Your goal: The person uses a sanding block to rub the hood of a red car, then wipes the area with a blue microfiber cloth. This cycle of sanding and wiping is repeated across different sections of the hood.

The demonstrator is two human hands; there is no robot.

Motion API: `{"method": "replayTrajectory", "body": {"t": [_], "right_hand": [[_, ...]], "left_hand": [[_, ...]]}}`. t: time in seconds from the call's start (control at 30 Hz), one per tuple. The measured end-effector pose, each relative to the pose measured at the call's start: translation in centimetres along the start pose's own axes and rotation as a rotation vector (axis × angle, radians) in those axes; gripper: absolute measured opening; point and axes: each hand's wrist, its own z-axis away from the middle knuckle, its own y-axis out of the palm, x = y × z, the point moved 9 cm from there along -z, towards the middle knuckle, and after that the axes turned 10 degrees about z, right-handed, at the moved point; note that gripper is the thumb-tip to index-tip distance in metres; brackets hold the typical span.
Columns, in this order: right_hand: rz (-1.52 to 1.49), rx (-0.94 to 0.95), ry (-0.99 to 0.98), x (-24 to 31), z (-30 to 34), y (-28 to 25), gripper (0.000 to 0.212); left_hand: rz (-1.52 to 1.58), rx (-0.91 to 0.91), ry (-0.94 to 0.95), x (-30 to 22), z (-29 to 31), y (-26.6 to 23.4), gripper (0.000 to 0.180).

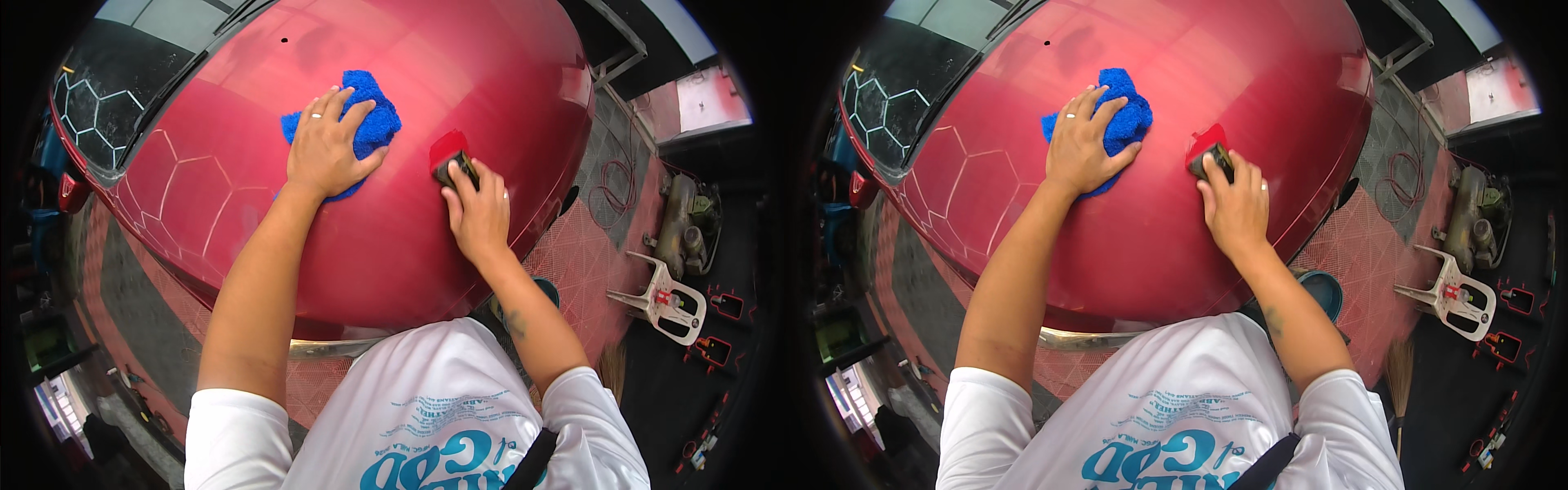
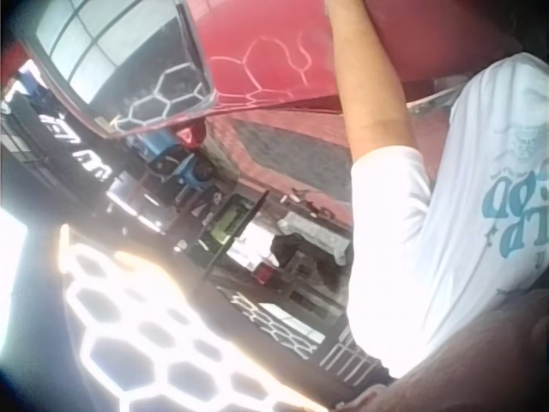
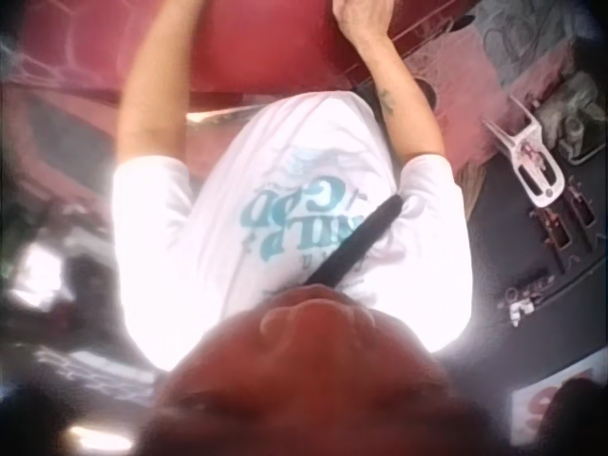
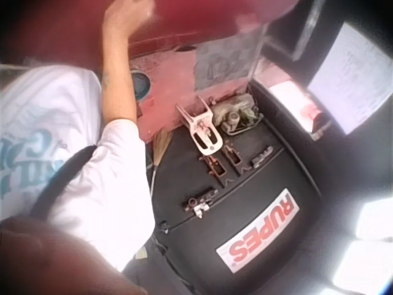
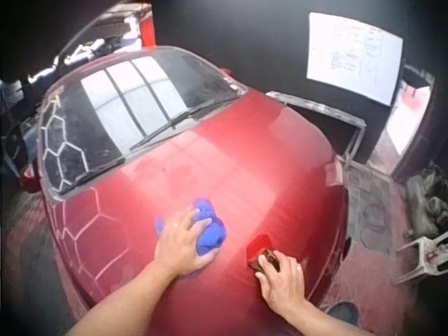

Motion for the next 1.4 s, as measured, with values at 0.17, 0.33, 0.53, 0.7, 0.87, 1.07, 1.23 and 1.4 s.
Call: {"method": "replayTrajectory", "body": {"t": [0.17, 0.33, 0.53, 0.7, 0.87, 1.07, 1.23, 1.4], "right_hand": [[-0.021, -0.207, -0.049, 0.2, 0.0, -1.7, 0.048], [-0.04, -0.126, -0.061, 0.2, -0.2, -0.8, 0.047], [0.005, -0.18, -0.019, 0.2, -1.4, -1.8, 0.045], [-0.008, 0.004, 0.01, 0.5, -0.8, -0.6, 0.045], [-0.013, -0.144, 0.008, 0.1, -0.6, -1.6, 0.044], [0.009, -0.014, -0.011, 0.3, -0.2, -0.7, 0.046], [0.001, -0.065, 0.025, -0.1, -0.1, -1.2, 0.047], [-0.023, -0.159, -0.031, 0.2, 0.1, -1.5, 0.046]], "left_hand": [[-0.002, 0.003, -0.011, 0.0, -0.1, 0.1, 0.073], [0.018, 0.001, -0.002, 0.0, 0.0, 0.0, 0.072], [-0.001, -0.005, -0.02, 0.1, 0.0, 0.0, 0.073], [-0.001, -0.012, -0.007, 0.0, 0.0, -0.1, 0.072], [0.016, -0.015, -0.025, 0.1, 0.1, 0.0, 0.073], [-0.01, -0.006, -0.012, 0.1, 0.1, 0.0, 0.074], [-0.017, -0.001, -0.018, 0.0, 0.0, 0.1, 0.076], [-0.013, 0.006, -0.026, 0.0, -0.1, 0.0, 0.074]]}}
